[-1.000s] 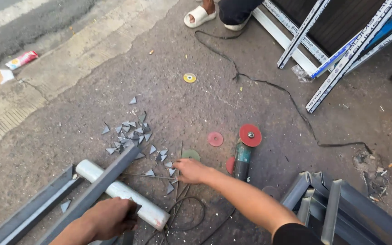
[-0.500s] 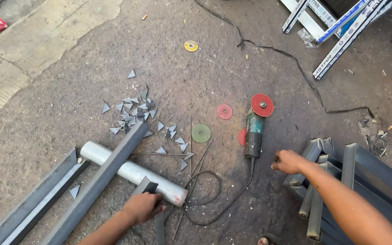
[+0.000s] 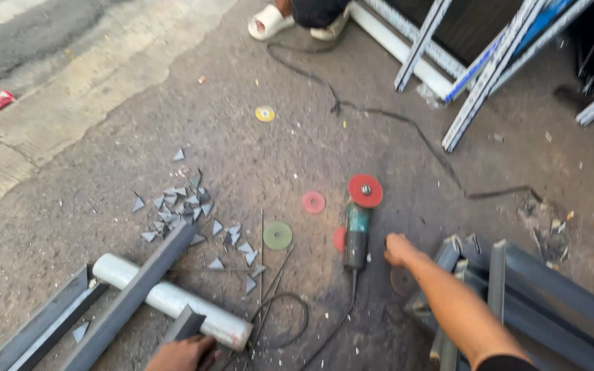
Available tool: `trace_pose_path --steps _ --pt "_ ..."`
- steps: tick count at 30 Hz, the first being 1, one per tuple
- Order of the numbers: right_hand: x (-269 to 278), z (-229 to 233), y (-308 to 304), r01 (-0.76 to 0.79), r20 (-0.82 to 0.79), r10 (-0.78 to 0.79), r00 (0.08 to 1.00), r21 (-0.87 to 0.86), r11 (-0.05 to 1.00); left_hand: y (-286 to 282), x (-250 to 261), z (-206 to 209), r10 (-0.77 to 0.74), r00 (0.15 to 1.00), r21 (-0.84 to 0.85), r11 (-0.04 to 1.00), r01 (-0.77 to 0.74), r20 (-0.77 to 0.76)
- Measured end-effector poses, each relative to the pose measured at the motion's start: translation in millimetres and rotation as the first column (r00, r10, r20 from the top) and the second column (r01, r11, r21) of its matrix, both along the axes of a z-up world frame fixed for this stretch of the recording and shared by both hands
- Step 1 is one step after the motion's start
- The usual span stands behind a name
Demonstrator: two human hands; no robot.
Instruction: Measuring metal bars with a tape measure and cutting them into smaller pieces using an electric angle grinder.
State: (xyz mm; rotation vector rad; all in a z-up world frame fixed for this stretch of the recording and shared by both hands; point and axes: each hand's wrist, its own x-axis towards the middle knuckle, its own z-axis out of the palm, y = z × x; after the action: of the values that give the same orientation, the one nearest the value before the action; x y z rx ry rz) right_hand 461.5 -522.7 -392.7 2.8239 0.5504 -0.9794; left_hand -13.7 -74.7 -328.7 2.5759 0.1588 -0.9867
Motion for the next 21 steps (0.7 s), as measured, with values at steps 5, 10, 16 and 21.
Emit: trace_pose_path --steps 5,10,16,21 --pt "9.2 -12.4 -4.1 0.08 0.104 -0.09 0.991 0.089 0.993 -15.6 -13.8 53.3 -0.03 0.995 0.015 0.999 0.029 0.098" --pt "-20.2 36.8 15.6 0.241 0.026 -0.259 0.966 0.279 0.929 -30.9 -20.4 54.2 -0.064 0.997 -0.069 0.995 0.067 0.05" --pt "-51.2 19.8 21.9 0.103 -0.12 -0.063 0.991 0.369 0.924 -28.4 -6.6 43.4 0.006 1.0 -0.017 1.0 -0.006 -0.018" --pt "-56.3 10.1 18.4 0.145 -0.053 -0.135 0.989 0.378 0.914 -30.1 -10.2 49.8 -0.125 0.972 0.03 0.992 0.122 0.197"
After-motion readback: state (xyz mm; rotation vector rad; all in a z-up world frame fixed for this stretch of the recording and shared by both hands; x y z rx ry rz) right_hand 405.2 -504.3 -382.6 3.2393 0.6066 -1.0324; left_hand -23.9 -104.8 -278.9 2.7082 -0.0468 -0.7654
